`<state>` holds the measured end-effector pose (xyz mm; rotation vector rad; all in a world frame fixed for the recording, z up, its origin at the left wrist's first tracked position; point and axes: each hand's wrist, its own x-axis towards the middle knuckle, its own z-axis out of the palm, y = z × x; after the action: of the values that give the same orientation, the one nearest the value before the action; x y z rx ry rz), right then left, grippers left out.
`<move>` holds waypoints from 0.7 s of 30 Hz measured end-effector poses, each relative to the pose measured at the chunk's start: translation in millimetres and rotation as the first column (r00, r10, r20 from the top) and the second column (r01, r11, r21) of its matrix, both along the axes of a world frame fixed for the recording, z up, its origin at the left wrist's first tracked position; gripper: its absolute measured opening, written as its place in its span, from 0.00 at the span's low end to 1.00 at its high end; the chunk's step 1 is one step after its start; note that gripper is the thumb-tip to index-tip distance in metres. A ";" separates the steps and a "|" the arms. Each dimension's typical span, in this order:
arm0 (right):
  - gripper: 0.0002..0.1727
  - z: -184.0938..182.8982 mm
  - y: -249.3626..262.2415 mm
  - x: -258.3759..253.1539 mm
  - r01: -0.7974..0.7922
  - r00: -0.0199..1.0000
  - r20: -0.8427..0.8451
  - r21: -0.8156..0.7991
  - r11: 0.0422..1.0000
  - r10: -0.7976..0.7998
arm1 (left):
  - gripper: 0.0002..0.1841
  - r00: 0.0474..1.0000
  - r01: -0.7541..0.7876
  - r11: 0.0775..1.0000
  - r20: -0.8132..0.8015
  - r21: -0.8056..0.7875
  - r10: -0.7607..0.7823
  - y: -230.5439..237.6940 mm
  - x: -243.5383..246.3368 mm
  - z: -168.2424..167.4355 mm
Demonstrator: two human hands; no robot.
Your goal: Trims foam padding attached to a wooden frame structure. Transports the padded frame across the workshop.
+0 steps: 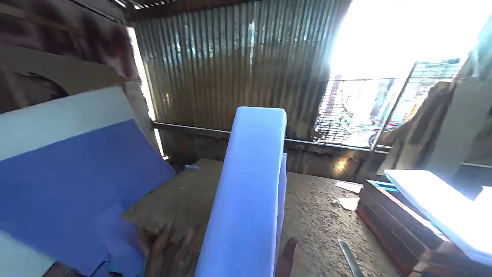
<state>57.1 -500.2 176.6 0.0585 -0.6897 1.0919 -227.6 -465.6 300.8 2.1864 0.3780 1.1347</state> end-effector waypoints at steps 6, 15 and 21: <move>0.40 -130.3 5.2 -31.9 0.160 0.934 0.355 -0.317 0.935 -0.039 | 0.61 0.899 -0.439 0.777 -0.232 -0.452 0.373 -48.1 -45.1 -56.3; 0.33 -94.0 -63.3 -143.3 0.040 0.791 0.490 -0.639 0.769 0.366 | 0.56 0.659 -0.641 0.465 -0.127 -0.610 0.741 -167.7 -125.6 -154.6; 0.39 -136.0 -60.6 -222.6 -0.133 0.495 0.529 -0.738 0.662 0.689 | 0.72 0.524 -0.751 0.362 -0.165 -0.552 0.835 -253.9 -142.5 -124.2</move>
<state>-165.5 -560.8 40.6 -0.9511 -1.1040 1.8579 -370.1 -719.5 176.6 1.2943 1.6469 1.3910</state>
